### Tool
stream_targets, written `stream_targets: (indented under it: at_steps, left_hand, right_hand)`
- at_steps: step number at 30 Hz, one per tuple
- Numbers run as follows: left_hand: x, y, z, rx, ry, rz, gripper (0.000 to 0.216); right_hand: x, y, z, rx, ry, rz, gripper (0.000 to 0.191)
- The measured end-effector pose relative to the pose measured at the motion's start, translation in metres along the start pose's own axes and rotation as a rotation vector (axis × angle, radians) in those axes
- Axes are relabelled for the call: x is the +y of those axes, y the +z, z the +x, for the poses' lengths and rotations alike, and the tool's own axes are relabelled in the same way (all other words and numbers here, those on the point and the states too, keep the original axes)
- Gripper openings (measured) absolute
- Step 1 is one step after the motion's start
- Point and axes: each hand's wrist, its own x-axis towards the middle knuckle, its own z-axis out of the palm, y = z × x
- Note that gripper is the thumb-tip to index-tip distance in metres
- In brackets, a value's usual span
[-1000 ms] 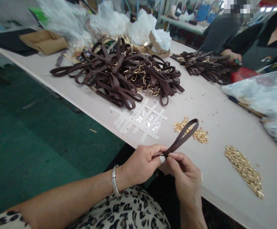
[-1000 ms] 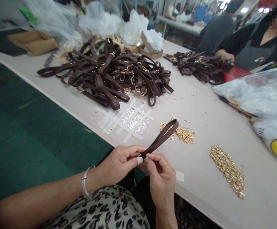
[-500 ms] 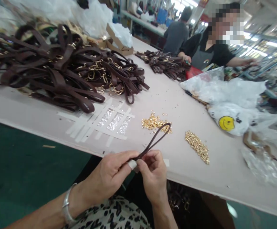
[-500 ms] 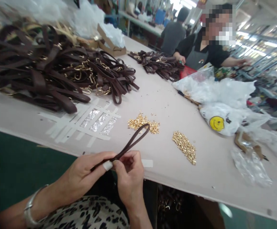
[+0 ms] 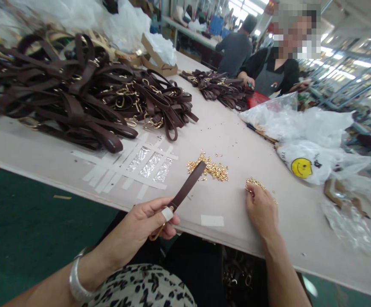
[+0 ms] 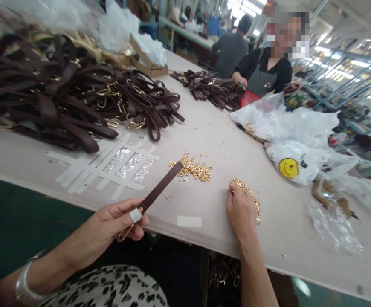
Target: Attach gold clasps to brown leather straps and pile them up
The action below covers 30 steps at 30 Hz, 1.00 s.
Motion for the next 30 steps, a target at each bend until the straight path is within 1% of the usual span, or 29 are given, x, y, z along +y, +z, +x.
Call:
stream_targets:
  at_steps: [3, 7, 11, 13, 15, 18, 20, 22, 23, 25, 26, 27, 28, 30]
  left_hand:
    - [0.001, -0.001, 0.000, -0.012, -0.014, -0.023, 0.047]
    - [-0.001, -0.004, 0.001, -0.009, -0.026, 0.062, 0.056]
    - [-0.004, -0.004, 0.000, 0.015, 0.045, 0.044, 0.047]
    - [-0.002, -0.001, -0.001, 0.037, 0.055, -0.011, 0.045]
    - [0.003, 0.002, -0.002, 0.033, 0.059, -0.068, 0.046]
    - [0.011, 0.007, -0.002, -0.018, 0.080, -0.123, 0.043]
    - [0.013, 0.008, -0.001, -0.017, 0.087, -0.142, 0.037]
    - [0.010, 0.008, 0.002, 0.035, 0.083, -0.161, 0.033]
    - [0.007, 0.006, 0.004, 0.061, 0.081, -0.160, 0.031]
    - [0.002, 0.004, 0.009, 0.106, 0.076, -0.131, 0.028]
    - [-0.001, 0.003, 0.011, 0.124, 0.080, -0.104, 0.027]
    - [-0.003, 0.003, 0.013, 0.134, 0.089, -0.074, 0.027]
    - [-0.005, 0.002, 0.014, 0.141, 0.104, -0.051, 0.026]
    - [-0.007, 0.003, 0.016, 0.141, 0.134, -0.023, 0.024]
  right_hand:
    - [0.008, 0.001, 0.009, -0.043, -0.102, -0.139, 0.023]
    - [0.010, -0.003, 0.016, -0.102, -0.231, -0.265, 0.023]
    - [0.012, -0.006, 0.022, -0.134, -0.347, -0.293, 0.024]
    - [0.016, -0.004, 0.026, -0.121, -0.417, -0.331, 0.023]
    - [0.021, 0.002, 0.028, -0.094, -0.462, -0.373, 0.023]
    - [0.030, 0.011, 0.029, -0.054, -0.441, -0.344, 0.026]
    - [0.028, 0.014, 0.026, -0.023, -0.359, -0.249, 0.028]
    - [0.012, 0.011, 0.019, -0.005, -0.168, -0.065, 0.027]
    - [-0.002, 0.007, 0.014, -0.010, -0.048, 0.087, 0.027]
    - [-0.040, -0.003, 0.000, -0.036, 0.180, 0.485, 0.029]
    - [-0.063, -0.009, -0.007, -0.070, 0.249, 0.714, 0.033]
    - [-0.086, -0.014, -0.016, -0.091, 0.287, 0.884, 0.034]
    - [-0.109, -0.018, -0.023, -0.119, 0.297, 0.988, 0.032]
    - [-0.147, -0.023, -0.036, -0.160, 0.254, 1.088, 0.026]
